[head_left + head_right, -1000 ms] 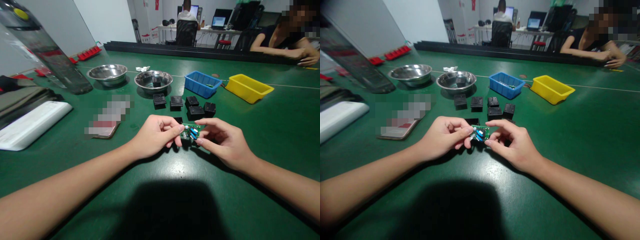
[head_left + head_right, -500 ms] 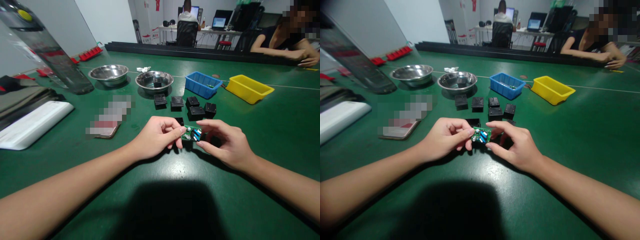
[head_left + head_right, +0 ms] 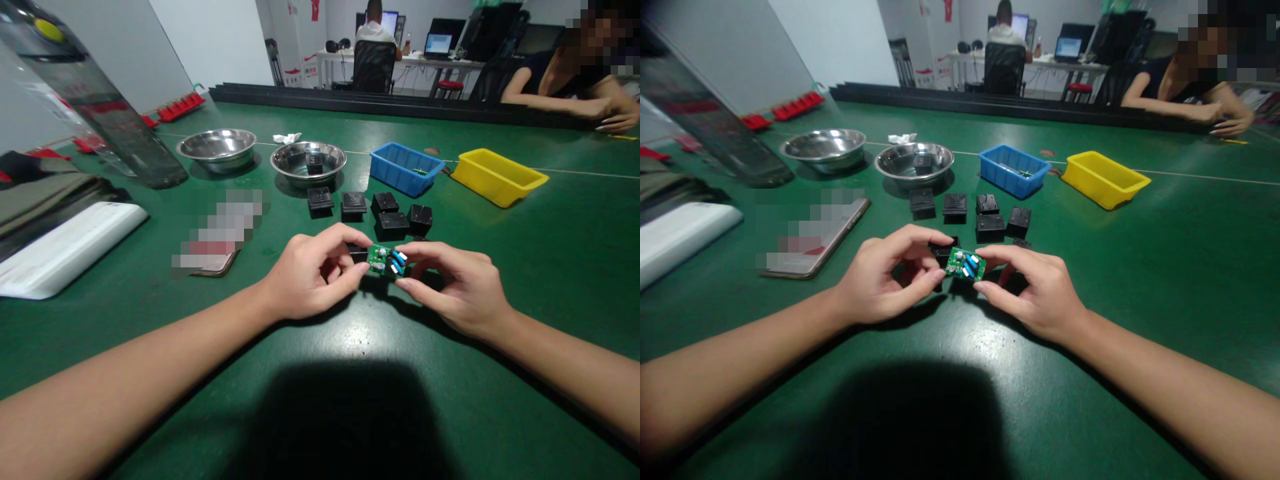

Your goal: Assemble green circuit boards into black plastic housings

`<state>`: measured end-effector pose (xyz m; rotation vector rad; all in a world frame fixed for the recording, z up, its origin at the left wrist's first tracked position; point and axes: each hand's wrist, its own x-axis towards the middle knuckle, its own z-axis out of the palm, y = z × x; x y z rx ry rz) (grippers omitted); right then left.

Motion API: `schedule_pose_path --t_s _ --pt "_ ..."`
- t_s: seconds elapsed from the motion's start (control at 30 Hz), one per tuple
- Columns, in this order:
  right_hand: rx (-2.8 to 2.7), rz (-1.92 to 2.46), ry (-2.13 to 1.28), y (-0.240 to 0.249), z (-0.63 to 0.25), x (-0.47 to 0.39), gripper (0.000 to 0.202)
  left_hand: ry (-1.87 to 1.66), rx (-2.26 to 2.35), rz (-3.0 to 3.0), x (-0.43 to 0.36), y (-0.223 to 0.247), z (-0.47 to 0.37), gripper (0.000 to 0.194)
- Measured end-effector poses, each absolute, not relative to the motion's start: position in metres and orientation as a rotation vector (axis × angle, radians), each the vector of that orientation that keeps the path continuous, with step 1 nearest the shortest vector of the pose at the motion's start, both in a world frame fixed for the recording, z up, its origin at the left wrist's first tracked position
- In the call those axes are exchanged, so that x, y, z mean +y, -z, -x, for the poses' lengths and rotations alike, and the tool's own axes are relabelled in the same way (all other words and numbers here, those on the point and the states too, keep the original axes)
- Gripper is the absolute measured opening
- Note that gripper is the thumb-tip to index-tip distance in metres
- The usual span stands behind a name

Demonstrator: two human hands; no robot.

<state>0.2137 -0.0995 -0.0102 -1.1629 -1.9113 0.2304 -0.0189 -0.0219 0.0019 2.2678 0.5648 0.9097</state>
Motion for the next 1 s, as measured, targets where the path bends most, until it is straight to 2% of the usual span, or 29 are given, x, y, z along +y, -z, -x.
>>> schedule_pose_path --t_s 0.13,0.33,0.77,1.0 --pt "-1.927 1.151 -0.222 0.011 -0.214 -0.1 0.027 -0.858 0.483 -2.427 -0.017 0.001 0.021 0.045" --pt "-1.964 1.108 -0.21 0.01 -0.215 -0.1 0.027 -0.896 0.436 -2.59 -0.012 0.003 0.022 0.033" --pt "-1.949 1.115 -0.275 0.015 -0.216 -0.097 0.038 -1.014 0.394 -2.632 -0.011 0.004 0.023 0.033" --pt "-1.944 1.142 -0.233 0.015 -0.217 -0.098 0.032 -1.05 0.387 -2.647 -0.011 0.005 0.022 0.034"
